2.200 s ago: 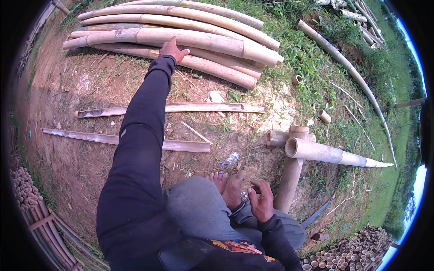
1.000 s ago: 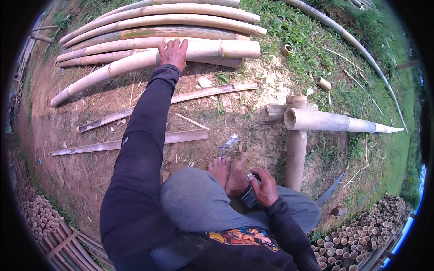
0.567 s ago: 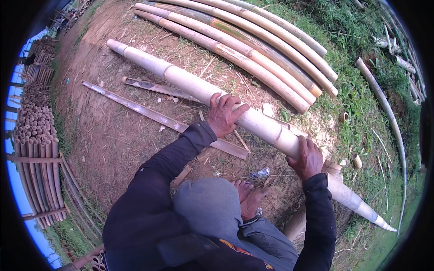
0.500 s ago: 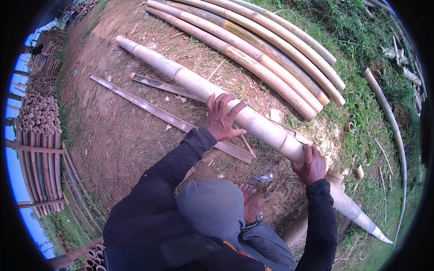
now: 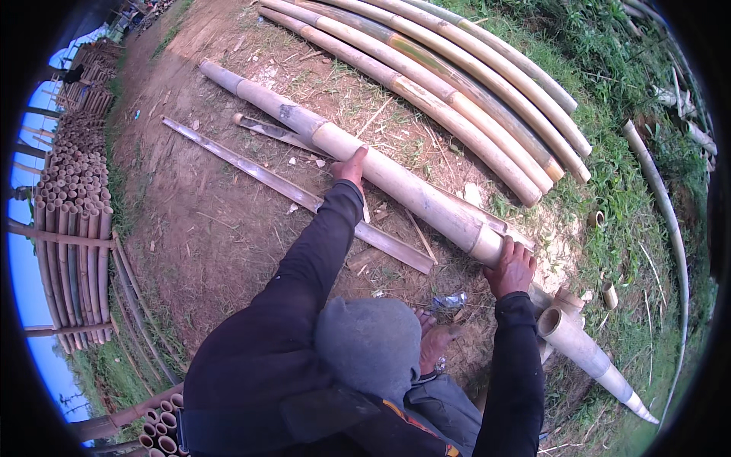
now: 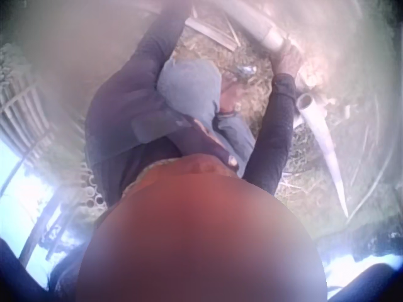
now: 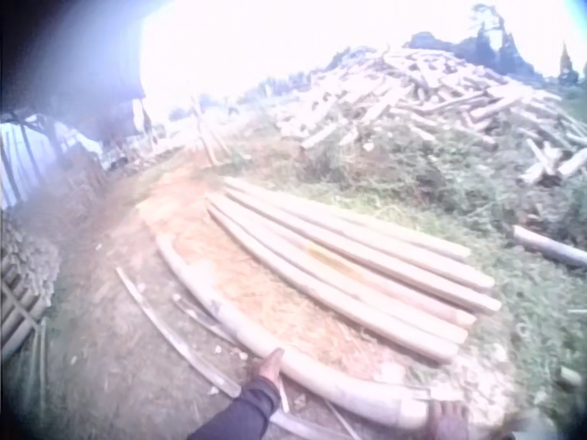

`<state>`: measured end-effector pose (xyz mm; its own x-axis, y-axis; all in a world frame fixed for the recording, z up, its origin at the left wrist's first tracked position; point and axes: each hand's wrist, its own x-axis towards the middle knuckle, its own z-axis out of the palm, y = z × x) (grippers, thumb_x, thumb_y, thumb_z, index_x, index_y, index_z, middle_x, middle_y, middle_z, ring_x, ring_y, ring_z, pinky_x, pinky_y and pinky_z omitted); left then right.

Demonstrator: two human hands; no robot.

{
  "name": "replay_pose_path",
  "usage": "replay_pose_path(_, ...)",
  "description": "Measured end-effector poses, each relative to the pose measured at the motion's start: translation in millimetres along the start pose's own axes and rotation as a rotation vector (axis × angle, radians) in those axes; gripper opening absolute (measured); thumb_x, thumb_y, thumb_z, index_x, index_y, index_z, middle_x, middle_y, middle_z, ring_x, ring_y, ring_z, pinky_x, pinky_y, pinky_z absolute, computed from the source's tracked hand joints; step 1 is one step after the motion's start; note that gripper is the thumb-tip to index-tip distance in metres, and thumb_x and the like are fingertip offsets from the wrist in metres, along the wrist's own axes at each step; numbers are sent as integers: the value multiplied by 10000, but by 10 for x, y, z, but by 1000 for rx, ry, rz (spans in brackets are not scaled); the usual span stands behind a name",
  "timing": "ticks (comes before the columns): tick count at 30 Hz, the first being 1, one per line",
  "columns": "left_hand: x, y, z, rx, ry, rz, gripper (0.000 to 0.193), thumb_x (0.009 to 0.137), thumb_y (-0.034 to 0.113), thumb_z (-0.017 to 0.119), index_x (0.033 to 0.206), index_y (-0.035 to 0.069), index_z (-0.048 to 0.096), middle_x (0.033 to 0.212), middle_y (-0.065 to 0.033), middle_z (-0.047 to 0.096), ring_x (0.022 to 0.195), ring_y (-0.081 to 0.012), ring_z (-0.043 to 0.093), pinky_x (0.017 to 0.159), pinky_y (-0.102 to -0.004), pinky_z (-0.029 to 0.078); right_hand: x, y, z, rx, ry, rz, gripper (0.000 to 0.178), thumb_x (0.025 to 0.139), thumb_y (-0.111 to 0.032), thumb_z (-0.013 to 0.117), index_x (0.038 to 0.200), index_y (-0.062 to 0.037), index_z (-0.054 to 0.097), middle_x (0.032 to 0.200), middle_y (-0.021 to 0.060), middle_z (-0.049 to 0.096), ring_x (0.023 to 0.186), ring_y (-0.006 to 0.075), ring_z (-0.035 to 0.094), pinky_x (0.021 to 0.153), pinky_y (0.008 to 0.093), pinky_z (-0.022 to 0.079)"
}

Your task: The person sits on the ground and uses a hand saw to cut long bamboo poles into shorter segments. They repeatedly position the bamboo on a support, saw through it, and move the cut pieces aside.

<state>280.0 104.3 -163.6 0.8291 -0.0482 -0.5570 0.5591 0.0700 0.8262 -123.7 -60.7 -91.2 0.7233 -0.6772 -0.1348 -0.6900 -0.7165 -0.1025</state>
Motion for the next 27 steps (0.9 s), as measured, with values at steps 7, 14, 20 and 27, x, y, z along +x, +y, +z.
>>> replay_pose_path(7, -99, 135, 78, -35, 107, 55, 707, 796, 164, 897, 1372, -71, 562, 1246, -169, 694, 1096, -282, 686, 1004, -436, 542, -169, -17, -122, 65, 127, -107, 837, 623, -255, 944, 1342, -64, 559, 1171, 108, 601, 1135, 340, 597, 1018, 516, 437)
replay_pose_path(14, -108, 356, 721, -86, 38, 112, 675, 790, 134, 890, 1298, -111, 519, 1193, -193, 664, 1037, -283, 689, 921, -439, 577, 66, 351, -128, 15, 338, -75, 838, 642, -259, 920, 1375, -87, 555, 1199, 115, 621, 1165, 352, 614, 1012, 526, 450)
replay_pose_path(20, -148, 1096, 1837, 122, -4, 252, 980, 792, 186, 905, 1473, -101, 262, 1408, -307, 535, 1281, -381, 612, 1070, -471, 548, 846, 517, -697, 143, 238, 14, 832, 717, -244, 878, 1464, -139, 528, 1309, 128, 626, 1231, 385, 607, 1078, 567, 432)
replay_pose_path(27, -43, 781, 2257, 1103, -472, 755, 1265, 774, 643, 851, 1722, 116, 199, 1711, -318, 271, 1607, -448, 266, 1317, -463, 253, 902, 172, -612, 192, 326, 11, 761, 877, -218, 789, 1558, -98, 472, 1580, 218, 474, 1485, 414, 439, 1197, 604, 349)
